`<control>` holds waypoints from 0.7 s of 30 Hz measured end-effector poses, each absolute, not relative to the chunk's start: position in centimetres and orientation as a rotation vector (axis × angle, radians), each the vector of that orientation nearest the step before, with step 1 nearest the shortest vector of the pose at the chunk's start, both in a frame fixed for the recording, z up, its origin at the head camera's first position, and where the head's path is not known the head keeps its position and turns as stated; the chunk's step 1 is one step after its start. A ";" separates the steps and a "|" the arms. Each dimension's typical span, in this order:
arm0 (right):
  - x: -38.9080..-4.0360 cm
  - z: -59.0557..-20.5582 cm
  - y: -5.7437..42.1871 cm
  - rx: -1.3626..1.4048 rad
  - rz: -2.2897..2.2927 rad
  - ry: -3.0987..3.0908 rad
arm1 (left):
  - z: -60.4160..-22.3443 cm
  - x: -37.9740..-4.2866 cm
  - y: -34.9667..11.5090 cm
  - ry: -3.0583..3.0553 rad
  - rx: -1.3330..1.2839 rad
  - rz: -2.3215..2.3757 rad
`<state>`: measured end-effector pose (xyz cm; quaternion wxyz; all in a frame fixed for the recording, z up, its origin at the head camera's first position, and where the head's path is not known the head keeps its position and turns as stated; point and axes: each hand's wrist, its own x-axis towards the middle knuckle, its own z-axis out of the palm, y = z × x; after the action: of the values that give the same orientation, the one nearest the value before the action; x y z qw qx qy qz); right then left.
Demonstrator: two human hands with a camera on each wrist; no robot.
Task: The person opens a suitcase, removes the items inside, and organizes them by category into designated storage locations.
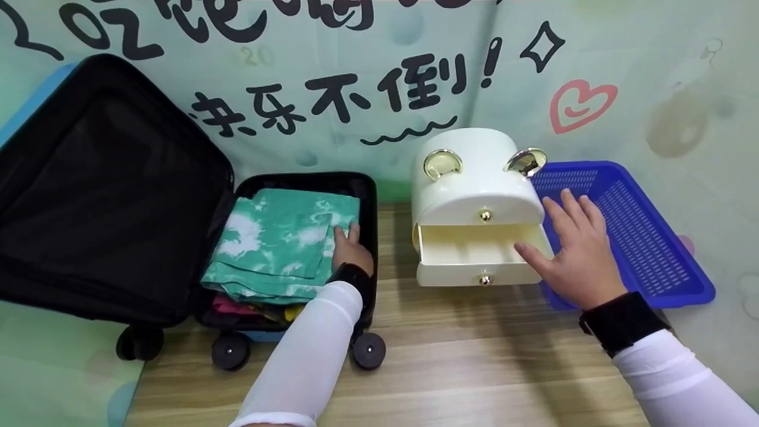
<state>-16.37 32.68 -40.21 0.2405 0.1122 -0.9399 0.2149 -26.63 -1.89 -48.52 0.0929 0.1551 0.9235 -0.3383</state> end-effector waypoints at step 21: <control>-16.1 -39.7 31.9 0.343 0.596 -2.529 | -44.4 -26.2 -4.1 3.310 0.546 0.188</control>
<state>-16.14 31.92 -39.70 0.2572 0.1263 -0.9325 0.2199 -26.18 -4.14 -44.44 -0.1091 0.1616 0.9792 0.0558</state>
